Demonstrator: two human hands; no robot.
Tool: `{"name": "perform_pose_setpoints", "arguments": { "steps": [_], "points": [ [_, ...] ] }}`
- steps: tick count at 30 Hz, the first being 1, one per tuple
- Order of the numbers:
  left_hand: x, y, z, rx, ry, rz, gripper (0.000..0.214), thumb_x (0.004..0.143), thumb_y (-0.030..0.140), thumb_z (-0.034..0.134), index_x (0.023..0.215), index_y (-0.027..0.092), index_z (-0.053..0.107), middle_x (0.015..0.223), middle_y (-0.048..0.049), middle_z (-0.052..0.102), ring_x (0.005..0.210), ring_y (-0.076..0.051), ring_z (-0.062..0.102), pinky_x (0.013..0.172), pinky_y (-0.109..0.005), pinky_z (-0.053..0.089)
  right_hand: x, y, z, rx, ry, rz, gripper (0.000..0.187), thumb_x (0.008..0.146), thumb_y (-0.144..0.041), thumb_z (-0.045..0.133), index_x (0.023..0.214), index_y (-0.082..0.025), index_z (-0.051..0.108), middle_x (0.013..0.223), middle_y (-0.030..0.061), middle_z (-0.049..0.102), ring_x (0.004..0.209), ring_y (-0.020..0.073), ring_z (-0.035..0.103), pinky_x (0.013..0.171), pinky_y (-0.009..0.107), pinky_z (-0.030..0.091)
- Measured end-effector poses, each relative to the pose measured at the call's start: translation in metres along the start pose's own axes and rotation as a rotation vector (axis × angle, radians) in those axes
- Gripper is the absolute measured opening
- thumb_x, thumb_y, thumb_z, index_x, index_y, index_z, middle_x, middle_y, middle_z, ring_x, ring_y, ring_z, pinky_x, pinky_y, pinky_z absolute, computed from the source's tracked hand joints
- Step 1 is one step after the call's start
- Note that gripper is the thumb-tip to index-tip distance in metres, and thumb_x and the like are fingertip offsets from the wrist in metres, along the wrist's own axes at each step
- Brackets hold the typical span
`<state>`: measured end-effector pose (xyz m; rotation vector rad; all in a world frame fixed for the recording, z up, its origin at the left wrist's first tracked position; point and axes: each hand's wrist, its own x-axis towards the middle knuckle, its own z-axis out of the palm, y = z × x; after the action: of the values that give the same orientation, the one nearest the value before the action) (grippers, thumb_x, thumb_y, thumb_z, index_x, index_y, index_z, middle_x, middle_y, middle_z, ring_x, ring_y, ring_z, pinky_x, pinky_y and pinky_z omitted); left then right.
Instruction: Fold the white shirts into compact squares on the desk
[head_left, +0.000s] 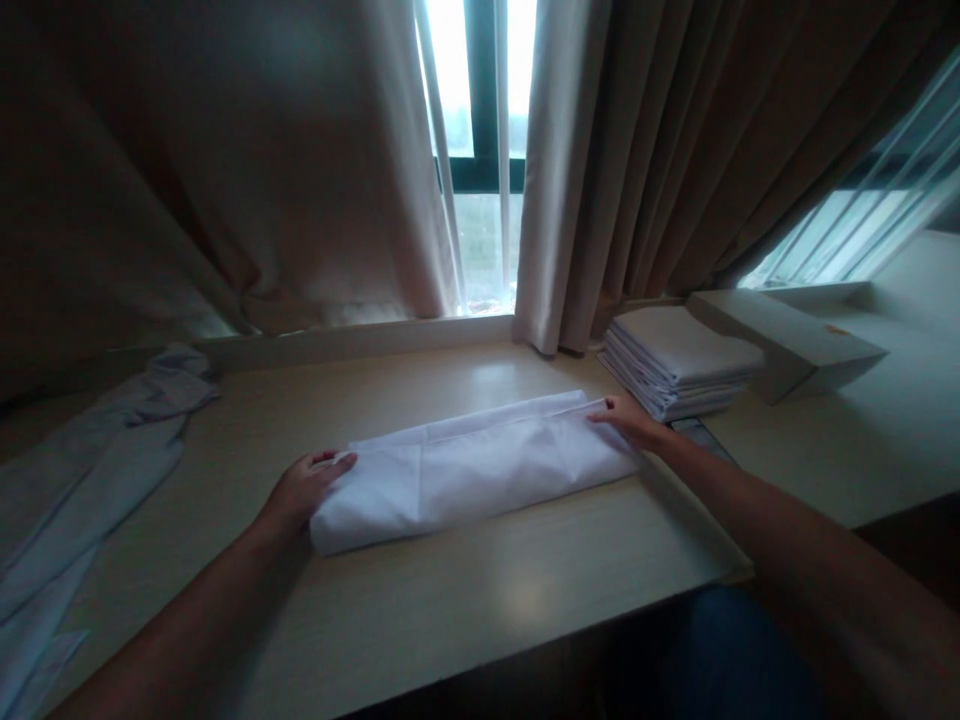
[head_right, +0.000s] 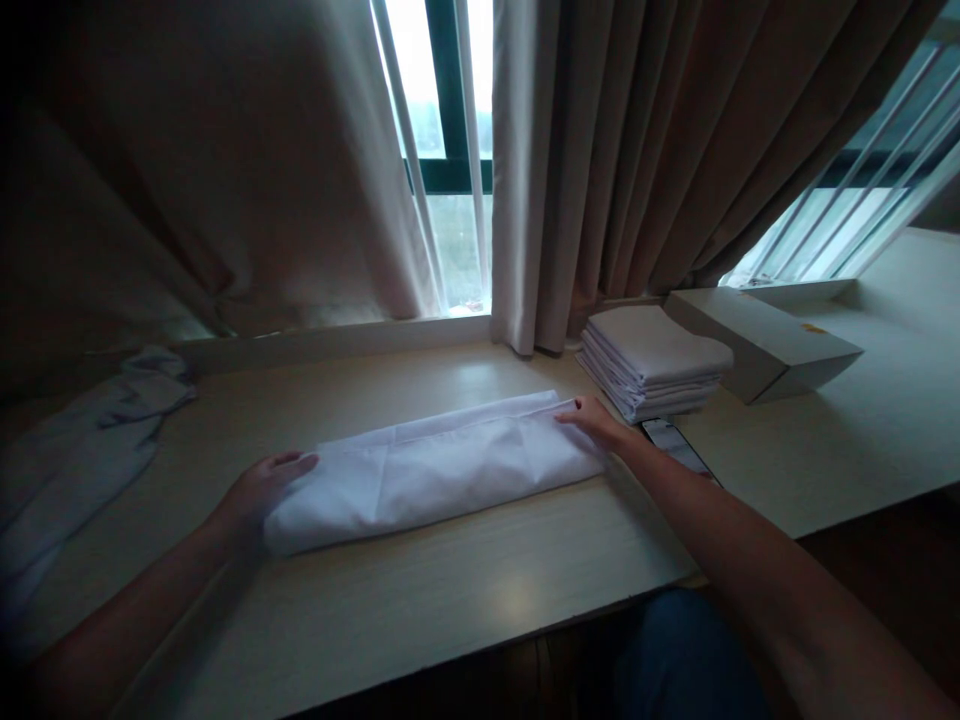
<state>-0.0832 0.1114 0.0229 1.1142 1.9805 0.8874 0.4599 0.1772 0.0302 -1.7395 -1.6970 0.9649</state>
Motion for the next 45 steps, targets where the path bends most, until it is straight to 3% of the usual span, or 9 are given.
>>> {"name": "perform_pose_setpoints", "arguments": {
  "steps": [10,14,18,20,22,27,33,41,45],
  "points": [
    [-0.081,-0.019,-0.012,-0.204,-0.150,-0.158,0.057,0.066,0.050,0.074,0.110,0.017,0.060,0.096,-0.0110,0.072,0.076,-0.025,0.070,0.063,-0.035,0.057,-0.075,0.010,0.023,-0.414,0.108,0.054,0.023,0.075,-0.029,0.061,0.088,-0.012,0.069,0.085,0.0081,0.069,0.077,0.0191,0.060,0.062,0.024,0.034],
    [-0.118,-0.058,-0.035,0.092,-0.079,-0.012,0.071,0.062,0.059,0.070,0.117,0.017,0.055,0.113,-0.0141,0.068,0.103,-0.032,0.065,0.085,-0.044,0.055,-0.136,0.022,0.017,-0.442,-0.007,0.044,0.021,0.078,-0.031,0.058,0.088,-0.015,0.067,0.086,0.0073,0.067,0.077,0.0195,0.059,0.065,0.026,0.038],
    [-0.158,-0.055,-0.025,0.533,0.211,0.379,0.086,0.067,0.061,0.061,0.134,0.010,0.042,0.136,-0.0203,0.050,0.128,-0.036,0.046,0.107,-0.052,0.037,-0.170,-0.001,0.022,-0.558,0.196,-0.173,0.034,0.077,-0.029,0.062,0.106,-0.013,0.063,0.106,0.0131,0.063,0.100,0.0260,0.055,0.086,0.034,0.041],
    [-0.173,-0.031,-0.001,0.628,0.152,0.603,0.076,0.075,0.056,0.055,0.135,0.012,0.041,0.139,-0.0171,0.048,0.132,-0.031,0.042,0.113,-0.045,0.031,-0.173,-0.030,0.038,-0.567,0.253,-0.344,0.041,0.079,-0.029,0.062,0.117,-0.014,0.058,0.115,0.0135,0.059,0.110,0.0268,0.050,0.097,0.037,0.036],
    [-0.181,-0.001,0.029,0.681,-0.070,0.692,0.066,0.079,0.052,0.054,0.133,0.015,0.045,0.138,-0.0141,0.050,0.131,-0.027,0.043,0.113,-0.041,0.030,-0.168,-0.062,0.059,-0.548,0.168,-0.458,0.043,0.079,-0.033,0.065,0.119,-0.018,0.058,0.118,0.0117,0.059,0.113,0.0263,0.049,0.101,0.039,0.033],
    [-0.169,0.035,0.080,0.778,-0.401,0.641,0.063,0.070,0.047,0.064,0.125,0.018,0.053,0.133,-0.0119,0.054,0.124,-0.027,0.048,0.105,-0.038,0.034,-0.145,-0.099,0.097,-0.539,-0.239,-0.422,0.059,0.071,-0.048,0.074,0.119,-0.018,0.060,0.119,0.0122,0.059,0.111,0.0279,0.051,0.095,0.039,0.036],
    [-0.161,0.027,0.093,0.847,-0.326,0.649,0.063,0.061,0.044,0.070,0.117,0.021,0.054,0.122,-0.0112,0.055,0.120,-0.030,0.044,0.101,-0.042,0.031,-0.128,-0.089,0.106,-0.595,-0.326,-0.368,0.062,0.059,-0.047,0.083,0.111,-0.021,0.061,0.113,0.0093,0.058,0.109,0.0279,0.048,0.092,0.038,0.033],
    [-0.179,0.044,0.096,0.903,-0.334,0.685,0.027,0.071,0.028,0.063,0.096,0.020,0.058,0.099,-0.0098,0.061,0.094,-0.026,0.055,0.082,-0.040,0.039,-0.140,-0.102,0.118,-0.707,-0.359,-0.550,0.010,0.076,-0.016,0.064,0.085,-0.019,0.062,0.091,0.0050,0.062,0.090,0.0196,0.052,0.081,0.032,0.029],
    [-0.195,0.040,0.101,0.968,-0.277,0.753,0.016,0.081,0.016,0.047,0.089,0.022,0.060,0.089,-0.0086,0.061,0.087,-0.024,0.056,0.077,-0.040,0.038,-0.147,-0.104,0.125,-0.718,-0.373,-0.607,0.014,0.079,-0.008,0.054,0.082,-0.019,0.060,0.086,0.0046,0.061,0.084,0.0180,0.050,0.077,0.032,0.029]
  ]
}}
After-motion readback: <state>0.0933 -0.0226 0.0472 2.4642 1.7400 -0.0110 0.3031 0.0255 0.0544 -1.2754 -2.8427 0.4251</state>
